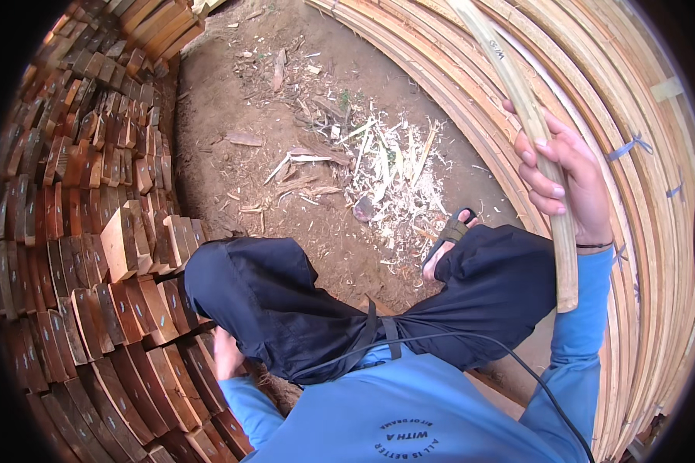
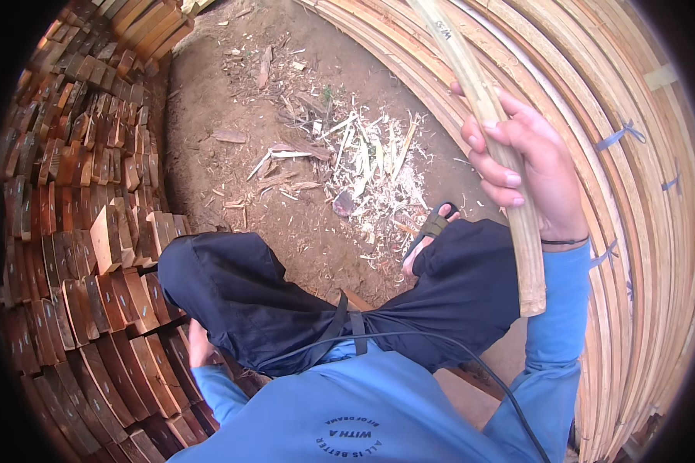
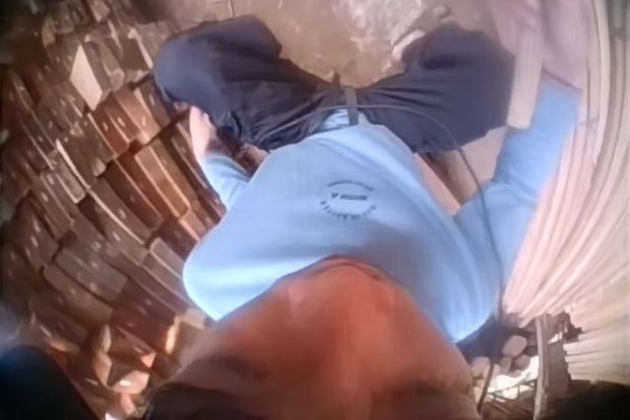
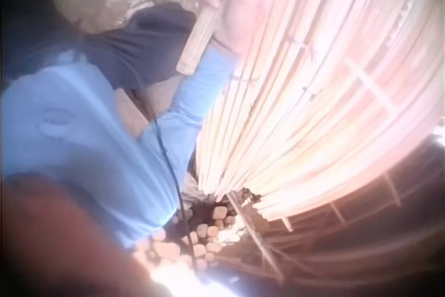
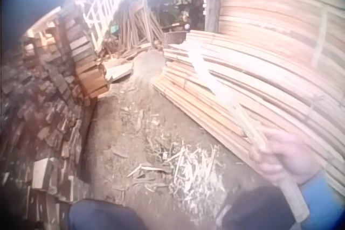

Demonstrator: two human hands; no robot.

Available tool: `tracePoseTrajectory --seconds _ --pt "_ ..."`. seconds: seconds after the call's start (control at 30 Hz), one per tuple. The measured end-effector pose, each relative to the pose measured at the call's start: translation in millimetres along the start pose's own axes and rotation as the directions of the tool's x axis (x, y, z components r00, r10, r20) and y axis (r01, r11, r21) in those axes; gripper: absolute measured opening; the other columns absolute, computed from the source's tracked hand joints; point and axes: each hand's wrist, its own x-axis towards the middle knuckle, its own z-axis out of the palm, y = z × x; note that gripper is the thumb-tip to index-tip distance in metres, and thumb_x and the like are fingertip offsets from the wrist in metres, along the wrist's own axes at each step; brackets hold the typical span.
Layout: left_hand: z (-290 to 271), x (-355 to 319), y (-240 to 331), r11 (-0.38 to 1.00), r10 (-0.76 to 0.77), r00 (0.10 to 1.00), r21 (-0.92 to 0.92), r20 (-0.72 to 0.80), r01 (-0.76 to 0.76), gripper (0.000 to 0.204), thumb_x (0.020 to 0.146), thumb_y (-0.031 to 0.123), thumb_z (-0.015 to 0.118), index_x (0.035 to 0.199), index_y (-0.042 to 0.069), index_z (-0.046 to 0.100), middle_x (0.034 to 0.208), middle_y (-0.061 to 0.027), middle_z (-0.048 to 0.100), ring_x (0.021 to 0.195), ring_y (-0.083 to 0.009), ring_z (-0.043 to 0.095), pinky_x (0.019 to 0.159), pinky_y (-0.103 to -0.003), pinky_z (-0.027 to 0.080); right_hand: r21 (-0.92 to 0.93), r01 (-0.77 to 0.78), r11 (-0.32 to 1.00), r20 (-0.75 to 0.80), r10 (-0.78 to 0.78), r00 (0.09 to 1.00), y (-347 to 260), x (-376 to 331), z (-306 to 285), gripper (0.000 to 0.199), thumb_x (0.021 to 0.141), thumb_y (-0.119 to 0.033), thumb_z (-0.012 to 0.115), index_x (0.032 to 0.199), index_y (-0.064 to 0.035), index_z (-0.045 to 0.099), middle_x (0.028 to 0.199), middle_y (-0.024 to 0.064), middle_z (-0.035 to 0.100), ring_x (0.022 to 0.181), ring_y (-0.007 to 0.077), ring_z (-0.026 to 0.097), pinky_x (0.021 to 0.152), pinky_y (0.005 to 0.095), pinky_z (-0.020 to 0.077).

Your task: The person uses a saw to shave and smooth the surface of a small wooden strip while sitting on a block, surrounded by stacks of lumber.

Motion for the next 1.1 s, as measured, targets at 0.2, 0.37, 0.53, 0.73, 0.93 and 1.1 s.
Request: tracePoseTrajectory --seconds 0.2,0.37,0.53,0.73,0.93,1.1 --pt "-94 18 267 0.916 0.365 0.849 -0.017 -0.383 -0.401 0.027 0.11 0.01 0.053 0.129 -0.004 0.066 0.103 -0.01 0.076 0.094 -0.0152 0.07 0.085 -0.032 0.056 0.019 -0.226 0.974 0.046 0.225 0.973 31 44 -50 0.037 0.115 -0.027 0.051 0.144 -0.0037 0.052 0.08 -0.0004 0.049 0.048 0.0037 0.04 0.035 0.0213 0.0343" --pt "-57 156 356 0.802 0.555 0.81 0.137 0.187 -0.581 0.027 0.109 0.017 0.06 0.128 -0.002 0.066 0.1 -0.0155 0.078 0.094 -0.021 0.076 0.085 -0.034 0.057 -0.128 -0.283 0.95 -0.106 0.271 0.957 45 49 -62 0.025 0.115 -0.017 0.047 0.131 0.0008 0.051 0.078 0.0031 0.053 0.05 0.0068 0.046 0.039 0.0252 0.0422" --pt "66 334 305 0.452 0.309 0.642 0.486 0.701 -0.748 0.028 0.102 0.024 0.061 0.118 0.004 0.073 0.106 -0.0247 0.077 0.101 -0.0412 0.076 0.087 -0.05 0.061 -0.35 -0.305 0.886 -0.156 0.266 0.951 67 41 -73 0.02 0.112 -0.007 0.05 0.131 -0.0009 0.049 0.087 0.0083 0.063 0.052 0.0093 0.051 0.042 0.0254 0.0464" --pt "272 436 267 0.615 0.24 0.847 0.601 0.475 -0.511 0.035 0.1 0.029 0.059 0.112 0.003 0.078 0.119 -0.0253 0.076 0.114 -0.045 0.073 0.099 -0.052 0.06 -0.769 -0.35 0.534 -0.343 0.118 0.932 78 26 -56 0.02 0.104 -0.008 0.06 0.119 0.0043 0.055 0.083 0.019 0.069 0.069 0.0334 0.068 0.066 0.0451 0.0514" --pt "435 381 206 0.922 0.022 0.857 0.32 0.515 -0.216 0.054 0.103 0.047 0.061 0.128 0.0 0.07 0.124 -0.0305 0.072 0.123 -0.0483 0.068 0.107 -0.055 0.053 -0.776 -0.435 0.457 -0.435 0.112 0.894 101 41 -58 0.026 0.102 -0.012 0.064 0.12 0.0047 0.055 0.085 0.0294 0.065 0.083 0.0508 0.066 0.073 0.0545 0.047" --pt "471 344 219 0.954 -0.023 0.911 0.282 0.413 -0.104 0.052 0.1 0.042 0.07 0.13 0.0 0.065 0.124 -0.03 0.071 0.122 -0.0476 0.067 0.104 -0.056 0.053 -0.85 -0.382 0.363 -0.407 0.01 0.913 108 61 -42 0.028 0.102 -0.013 0.067 0.122 0.0024 0.055 0.086 0.0309 0.064 0.084 0.0535 0.063 0.072 0.0565 0.0451"
